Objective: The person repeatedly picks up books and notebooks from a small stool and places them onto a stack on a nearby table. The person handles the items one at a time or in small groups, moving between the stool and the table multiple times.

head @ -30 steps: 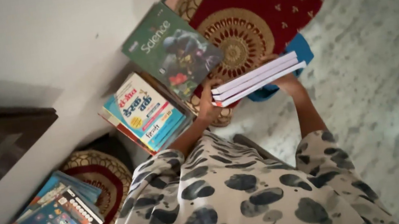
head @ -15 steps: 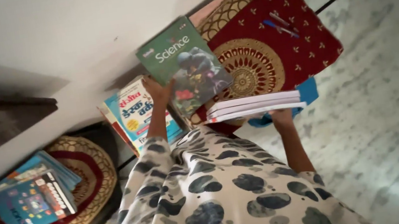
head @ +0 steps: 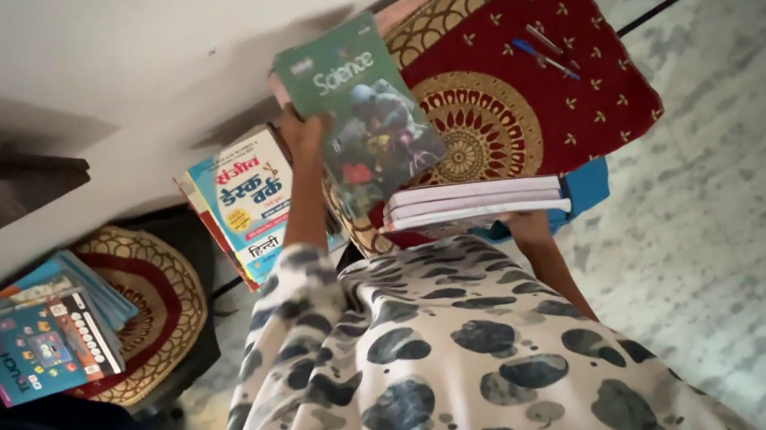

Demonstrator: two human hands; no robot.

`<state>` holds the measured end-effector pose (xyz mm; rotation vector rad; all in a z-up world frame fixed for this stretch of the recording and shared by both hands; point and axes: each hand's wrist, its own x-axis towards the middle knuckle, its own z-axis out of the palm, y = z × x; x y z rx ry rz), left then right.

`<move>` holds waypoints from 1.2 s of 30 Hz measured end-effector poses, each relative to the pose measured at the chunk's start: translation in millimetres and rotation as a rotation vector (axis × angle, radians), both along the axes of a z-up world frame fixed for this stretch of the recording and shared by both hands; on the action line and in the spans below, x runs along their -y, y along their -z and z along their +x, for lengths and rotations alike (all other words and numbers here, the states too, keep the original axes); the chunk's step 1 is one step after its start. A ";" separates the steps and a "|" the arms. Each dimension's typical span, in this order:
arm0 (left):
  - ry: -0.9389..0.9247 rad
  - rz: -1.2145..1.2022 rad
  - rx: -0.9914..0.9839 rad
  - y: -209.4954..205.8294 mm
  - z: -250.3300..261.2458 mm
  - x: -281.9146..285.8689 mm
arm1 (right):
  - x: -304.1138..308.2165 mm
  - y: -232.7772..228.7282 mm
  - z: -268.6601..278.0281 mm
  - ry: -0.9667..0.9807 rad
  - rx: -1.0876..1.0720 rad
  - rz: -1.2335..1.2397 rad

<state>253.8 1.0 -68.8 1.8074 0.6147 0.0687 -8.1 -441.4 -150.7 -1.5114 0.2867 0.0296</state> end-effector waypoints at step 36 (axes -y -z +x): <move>1.078 -0.323 0.262 -158.3 -202.8 51.8 | -1.4 -106.0 96.5 -0.435 0.079 0.006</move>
